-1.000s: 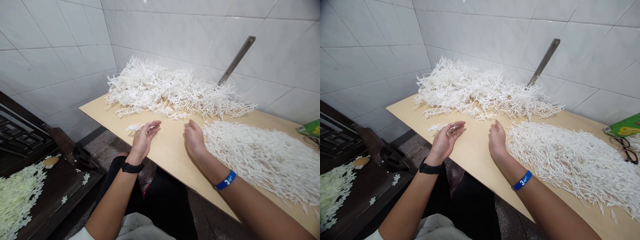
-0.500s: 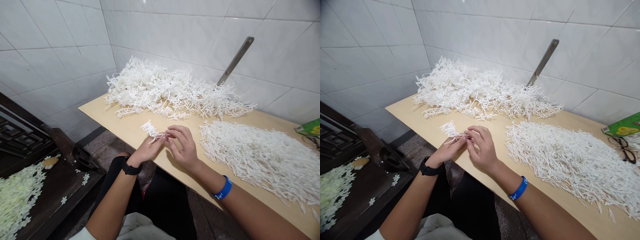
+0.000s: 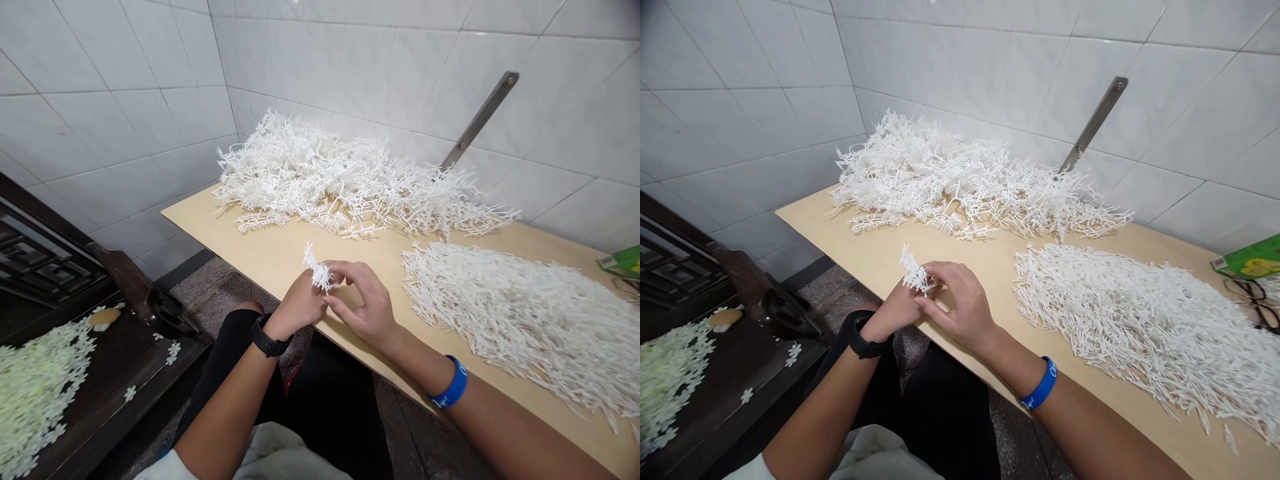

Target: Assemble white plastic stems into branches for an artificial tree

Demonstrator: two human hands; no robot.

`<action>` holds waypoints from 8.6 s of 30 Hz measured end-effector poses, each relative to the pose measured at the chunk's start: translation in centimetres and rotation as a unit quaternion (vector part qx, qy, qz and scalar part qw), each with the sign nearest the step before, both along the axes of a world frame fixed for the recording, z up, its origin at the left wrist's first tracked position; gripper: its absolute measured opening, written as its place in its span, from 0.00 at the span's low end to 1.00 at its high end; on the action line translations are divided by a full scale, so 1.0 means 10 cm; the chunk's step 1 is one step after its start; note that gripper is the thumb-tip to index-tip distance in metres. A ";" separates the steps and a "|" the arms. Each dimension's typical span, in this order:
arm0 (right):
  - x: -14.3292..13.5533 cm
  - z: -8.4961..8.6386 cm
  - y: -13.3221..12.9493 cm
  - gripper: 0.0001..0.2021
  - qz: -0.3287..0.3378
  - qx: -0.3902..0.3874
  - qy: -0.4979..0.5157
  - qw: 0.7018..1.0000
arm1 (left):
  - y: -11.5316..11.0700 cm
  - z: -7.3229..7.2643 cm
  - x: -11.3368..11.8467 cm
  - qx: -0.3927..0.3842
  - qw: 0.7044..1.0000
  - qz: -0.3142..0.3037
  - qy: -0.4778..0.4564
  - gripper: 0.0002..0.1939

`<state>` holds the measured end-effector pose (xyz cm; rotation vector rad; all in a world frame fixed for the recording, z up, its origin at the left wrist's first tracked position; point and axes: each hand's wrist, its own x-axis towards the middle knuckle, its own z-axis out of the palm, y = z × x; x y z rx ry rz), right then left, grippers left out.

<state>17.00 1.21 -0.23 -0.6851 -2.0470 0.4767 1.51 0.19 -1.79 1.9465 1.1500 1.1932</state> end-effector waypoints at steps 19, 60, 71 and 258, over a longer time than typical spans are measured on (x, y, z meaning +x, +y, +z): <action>0.04 -0.02 0.26 0.13 0.022 -0.393 0.252 0.884 | 0.06 0.04 -0.03 -0.143 0.952 0.149 -0.225 0.32; -0.02 -0.05 0.18 0.13 0.154 -0.402 0.110 0.896 | 0.04 0.07 -0.14 -0.265 0.901 -0.073 -0.336 0.23; -0.08 -0.04 0.12 0.10 0.174 -0.390 0.129 0.895 | 0.01 0.17 -0.13 -0.254 0.924 -0.107 -0.264 0.25; 0.07 0.17 0.23 0.13 0.085 -0.276 0.051 0.956 | 0.01 0.07 -0.09 -0.209 0.953 -0.051 -0.215 0.22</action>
